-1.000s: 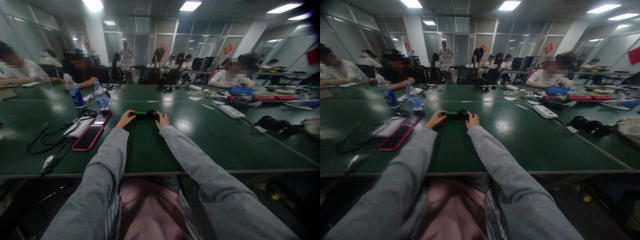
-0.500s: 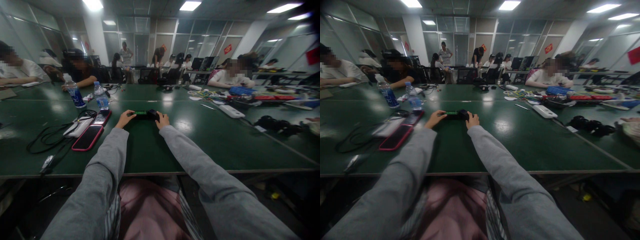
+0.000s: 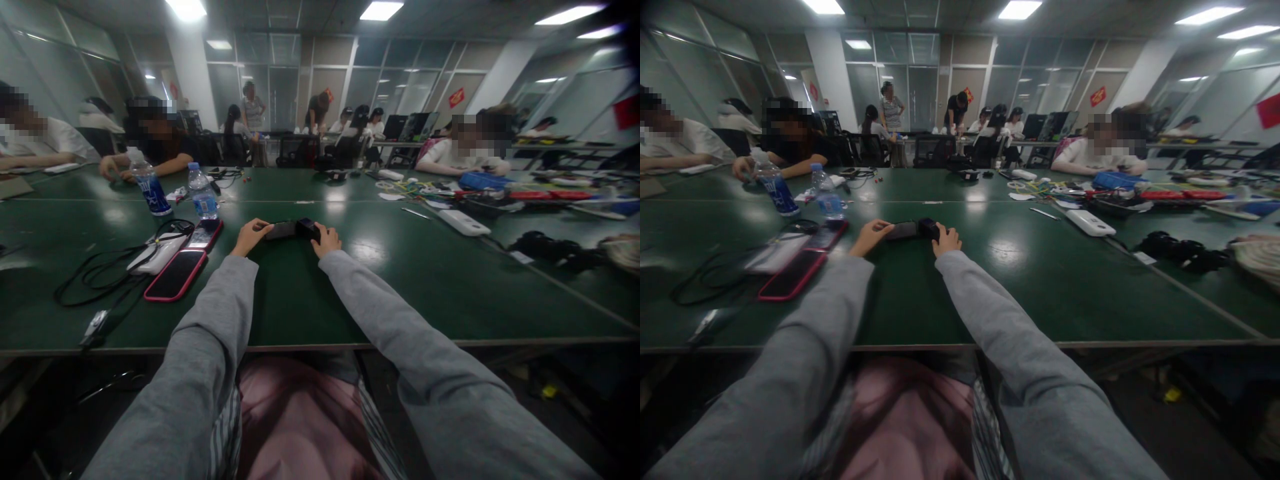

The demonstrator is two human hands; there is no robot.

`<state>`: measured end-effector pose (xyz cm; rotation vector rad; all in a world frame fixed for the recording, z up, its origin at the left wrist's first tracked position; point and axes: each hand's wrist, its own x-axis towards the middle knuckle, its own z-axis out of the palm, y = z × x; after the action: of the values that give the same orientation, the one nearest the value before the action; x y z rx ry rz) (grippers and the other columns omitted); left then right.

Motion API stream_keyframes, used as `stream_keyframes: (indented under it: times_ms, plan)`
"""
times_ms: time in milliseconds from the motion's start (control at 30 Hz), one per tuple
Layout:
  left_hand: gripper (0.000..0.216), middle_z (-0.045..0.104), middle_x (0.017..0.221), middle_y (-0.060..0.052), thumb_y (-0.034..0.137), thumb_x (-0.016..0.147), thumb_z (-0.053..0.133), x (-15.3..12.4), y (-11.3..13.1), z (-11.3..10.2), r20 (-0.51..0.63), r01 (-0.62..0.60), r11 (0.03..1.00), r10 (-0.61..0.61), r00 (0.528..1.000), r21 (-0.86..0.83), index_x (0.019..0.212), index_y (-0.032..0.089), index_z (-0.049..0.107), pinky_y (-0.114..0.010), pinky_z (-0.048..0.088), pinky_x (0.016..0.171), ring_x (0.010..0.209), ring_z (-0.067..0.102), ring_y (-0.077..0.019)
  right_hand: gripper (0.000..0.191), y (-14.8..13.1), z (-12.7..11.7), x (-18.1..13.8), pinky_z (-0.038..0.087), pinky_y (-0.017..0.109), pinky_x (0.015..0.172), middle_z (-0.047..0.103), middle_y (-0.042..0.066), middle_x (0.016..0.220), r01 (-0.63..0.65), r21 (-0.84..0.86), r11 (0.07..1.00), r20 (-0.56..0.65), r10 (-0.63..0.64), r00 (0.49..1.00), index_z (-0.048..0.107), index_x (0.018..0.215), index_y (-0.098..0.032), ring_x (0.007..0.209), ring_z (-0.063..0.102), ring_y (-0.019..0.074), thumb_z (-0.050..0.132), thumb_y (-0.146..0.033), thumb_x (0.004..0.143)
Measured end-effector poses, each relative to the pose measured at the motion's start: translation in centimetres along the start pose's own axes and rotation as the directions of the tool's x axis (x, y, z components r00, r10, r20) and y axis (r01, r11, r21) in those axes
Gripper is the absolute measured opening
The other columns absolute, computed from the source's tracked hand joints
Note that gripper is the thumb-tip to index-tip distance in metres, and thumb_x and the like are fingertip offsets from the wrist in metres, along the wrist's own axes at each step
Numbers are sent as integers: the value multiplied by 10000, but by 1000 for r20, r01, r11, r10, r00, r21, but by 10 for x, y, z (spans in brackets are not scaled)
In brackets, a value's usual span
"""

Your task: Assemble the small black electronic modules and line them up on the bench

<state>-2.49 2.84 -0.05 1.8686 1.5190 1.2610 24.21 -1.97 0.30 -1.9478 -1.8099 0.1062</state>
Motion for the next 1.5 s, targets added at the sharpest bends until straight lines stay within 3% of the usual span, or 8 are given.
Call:
stream_keyframes:
  times_ms: [267, 433, 700, 900, 1067, 1300, 1500]
  plan:
    - [439, 704, 932, -43, 628, 804, 622, 4, -4, 2, -24, 30, 998, -29, 999, 46, 989, 241, 714, -329, 494, 814, 891, 638, -206, 607, -3, -3, -2, 393, 431, 988, 423, 113, 1317, -5, -38, 999, 8, 5, 1000, 322, 1487, -335, 1242, 428, 267, 557, -305, 928]
    - [424, 692, 986, -64, 606, 818, 615, 11, -10, 6, -53, -6, 999, 8, 999, 52, 949, 215, 714, -333, 491, 857, 955, 621, -204, 613, -2, -3, -1, 386, 433, 977, 417, 114, 1312, -6, -27, 1000, 10, 6, 1000, 316, 1483, -338, 1227, 428, 271, 558, -314, 920]
    - [428, 688, 972, -61, 621, 822, 598, 6, -4, 6, -78, -29, 995, 37, 996, 100, 926, 221, 706, -335, 495, 829, 896, 623, -194, 611, 0, 1, 0, 389, 438, 971, 420, 119, 1299, 6, -16, 1000, -11, -6, 1000, 329, 1474, -333, 1222, 430, 277, 562, -313, 910]
    - [447, 696, 959, -64, 640, 821, 582, 4, 0, 6, -103, 35, 992, -23, 994, 117, 902, 215, 693, -336, 487, 833, 905, 627, -202, 614, 2, 3, 1, 400, 440, 973, 428, 124, 1302, 11, -5, 1000, -18, -12, 1000, 347, 1478, -329, 1223, 444, 283, 579, -308, 910]
    - [463, 703, 933, -57, 656, 829, 554, 4, -2, 5, -84, 109, 990, -102, 991, 93, 902, 215, 674, -315, 477, 805, 867, 634, -196, 613, 1, 2, 0, 399, 444, 976, 425, 123, 1307, 13, -6, 1000, -17, -13, 1000, 341, 1481, -329, 1224, 442, 281, 572, -309, 913]
    - [516, 700, 916, -94, 635, 900, 434, 3, -2, 4, -42, 107, 968, -100, 994, 226, 843, 179, 666, -332, 460, 783, 847, 624, -218, 618, 0, 1, -1, 400, 433, 977, 423, 123, 1307, 12, -24, 1000, -8, -12, 1000, 330, 1488, -328, 1231, 435, 278, 568, -312, 917]
    - [532, 709, 976, -106, 645, 901, 427, 3, -3, 3, -10, 122, 974, -122, 992, 192, 913, 176, 679, -350, 470, 845, 915, 641, -233, 616, 1, 2, 0, 398, 435, 984, 423, 118, 1306, 7, -18, 1000, -13, -7, 1000, 336, 1482, -333, 1228, 435, 274, 573, -319, 914]
